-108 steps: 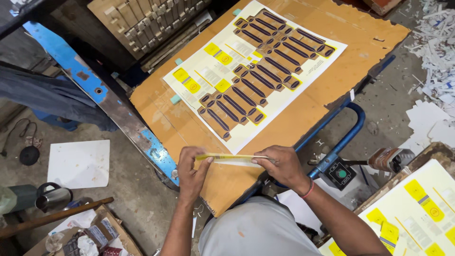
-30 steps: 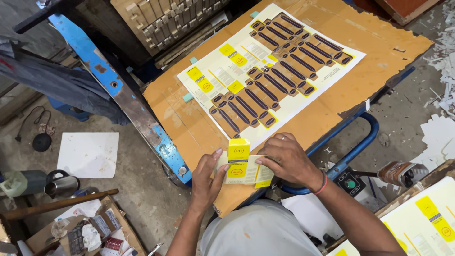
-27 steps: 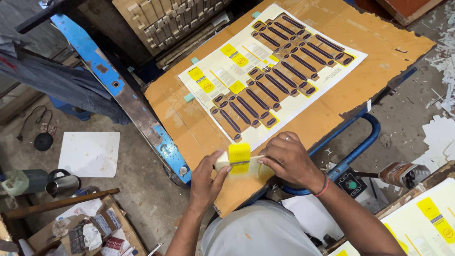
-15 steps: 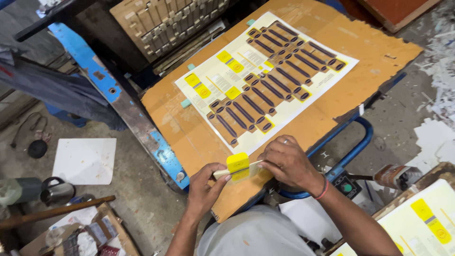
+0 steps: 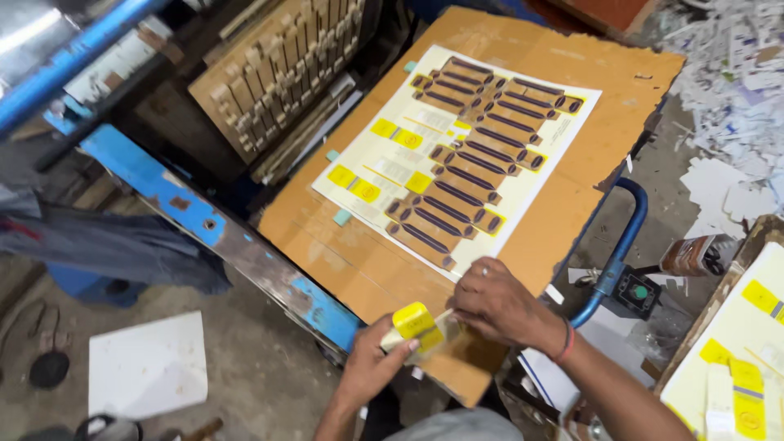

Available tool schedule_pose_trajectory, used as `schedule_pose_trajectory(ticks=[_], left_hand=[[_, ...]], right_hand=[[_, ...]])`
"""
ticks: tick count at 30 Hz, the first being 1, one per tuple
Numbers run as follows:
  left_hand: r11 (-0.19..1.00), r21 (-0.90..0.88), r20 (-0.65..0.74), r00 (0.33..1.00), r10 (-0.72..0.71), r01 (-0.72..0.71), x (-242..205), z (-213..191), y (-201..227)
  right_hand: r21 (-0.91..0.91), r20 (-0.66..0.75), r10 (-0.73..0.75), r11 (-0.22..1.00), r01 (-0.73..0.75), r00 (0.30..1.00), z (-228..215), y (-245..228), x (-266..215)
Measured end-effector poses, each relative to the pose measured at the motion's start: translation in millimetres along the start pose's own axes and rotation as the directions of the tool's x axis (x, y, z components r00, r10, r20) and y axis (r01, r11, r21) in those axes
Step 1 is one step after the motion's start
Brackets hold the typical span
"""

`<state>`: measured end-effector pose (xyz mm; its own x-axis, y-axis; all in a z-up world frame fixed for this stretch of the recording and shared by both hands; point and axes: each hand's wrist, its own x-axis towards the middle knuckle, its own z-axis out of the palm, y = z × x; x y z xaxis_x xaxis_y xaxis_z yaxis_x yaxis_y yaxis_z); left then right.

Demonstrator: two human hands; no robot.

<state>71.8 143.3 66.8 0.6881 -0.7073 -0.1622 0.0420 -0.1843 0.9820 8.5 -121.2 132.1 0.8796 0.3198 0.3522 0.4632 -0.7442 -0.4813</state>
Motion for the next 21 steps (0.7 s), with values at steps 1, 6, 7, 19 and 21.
schedule_pose_trajectory(ticks=[1,6,7,19,21], left_hand=[[0.999,0.013,0.061,0.997,0.037,-0.038,-1,-13,0],[0.963,-0.053,0.27,0.925,0.269,-0.265,-1,-55,3],[0.969,-0.151,0.299,0.925,0.232,-0.194,3,-59,2],[0.583,-0.672,0.518,0.853,-0.073,0.458,87,-86,-16],[0.625,-0.601,0.554,0.823,-0.124,0.498,106,-89,-24]], right_hand=[[-0.015,-0.018,0.027,1.0,-0.027,0.999,4,-11,2],[-0.011,-0.045,0.203,0.979,-0.204,0.978,16,-56,5],[-0.009,-0.047,0.219,0.976,-0.22,0.975,16,-60,5],[0.0,-0.019,0.112,0.994,-0.112,0.994,-3,-19,79],[-0.028,0.04,0.156,0.987,-0.155,0.987,2,-17,101]])
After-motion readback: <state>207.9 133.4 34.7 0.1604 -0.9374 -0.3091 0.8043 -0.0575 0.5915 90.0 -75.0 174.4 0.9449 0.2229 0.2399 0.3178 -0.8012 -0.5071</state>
